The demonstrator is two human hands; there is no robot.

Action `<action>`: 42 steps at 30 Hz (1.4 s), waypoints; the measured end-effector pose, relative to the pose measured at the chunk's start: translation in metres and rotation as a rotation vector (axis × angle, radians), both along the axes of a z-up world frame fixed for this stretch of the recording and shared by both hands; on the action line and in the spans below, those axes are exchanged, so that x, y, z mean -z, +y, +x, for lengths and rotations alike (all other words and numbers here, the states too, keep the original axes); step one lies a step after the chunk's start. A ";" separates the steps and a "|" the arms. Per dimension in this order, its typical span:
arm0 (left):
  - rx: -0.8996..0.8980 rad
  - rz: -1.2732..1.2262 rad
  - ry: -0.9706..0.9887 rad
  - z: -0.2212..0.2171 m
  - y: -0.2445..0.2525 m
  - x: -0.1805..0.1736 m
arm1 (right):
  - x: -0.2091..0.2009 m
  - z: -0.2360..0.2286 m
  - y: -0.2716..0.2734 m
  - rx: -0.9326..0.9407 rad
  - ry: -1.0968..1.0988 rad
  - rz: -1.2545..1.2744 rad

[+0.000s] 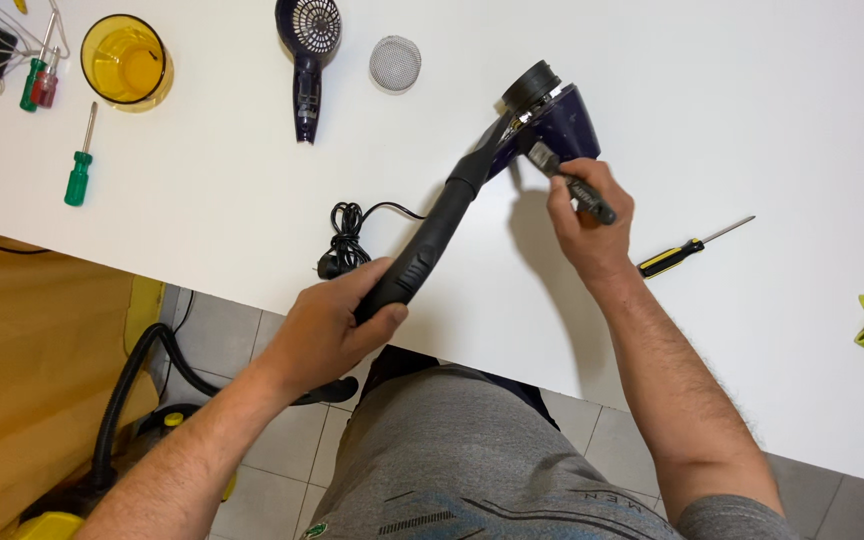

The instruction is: The person uses a vacuum cleaner nozzle and a small brush to clean dust and debris from the interior and exterior of two disassembled hair dryers and their filters on a white workbench.

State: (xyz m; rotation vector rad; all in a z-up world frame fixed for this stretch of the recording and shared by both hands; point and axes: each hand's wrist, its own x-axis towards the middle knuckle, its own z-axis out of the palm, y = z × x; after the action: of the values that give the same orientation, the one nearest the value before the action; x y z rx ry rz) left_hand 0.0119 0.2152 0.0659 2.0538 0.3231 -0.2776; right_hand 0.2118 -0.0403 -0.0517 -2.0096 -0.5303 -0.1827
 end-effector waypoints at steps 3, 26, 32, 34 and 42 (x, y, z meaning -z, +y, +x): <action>-0.029 0.011 -0.034 0.003 0.019 0.001 | 0.011 0.001 0.003 0.049 0.020 0.023; -0.011 -0.228 0.324 0.015 0.116 -0.041 | -0.015 -0.030 0.049 -0.382 0.013 -0.476; -0.012 -0.273 0.302 0.015 0.128 -0.034 | -0.025 -0.029 0.057 -0.387 -0.002 -0.529; -0.002 -0.297 0.286 0.018 0.132 -0.033 | -0.026 -0.028 0.060 -0.369 -0.002 -0.508; 0.075 -0.346 0.323 0.023 0.152 -0.024 | -0.021 -0.034 0.058 -0.349 -0.016 -0.557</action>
State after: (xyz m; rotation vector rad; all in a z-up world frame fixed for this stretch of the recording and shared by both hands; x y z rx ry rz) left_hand 0.0353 0.3671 0.0899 1.6798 0.3659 -0.6680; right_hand 0.1776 0.0174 -0.0308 -2.4033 -1.0152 0.1850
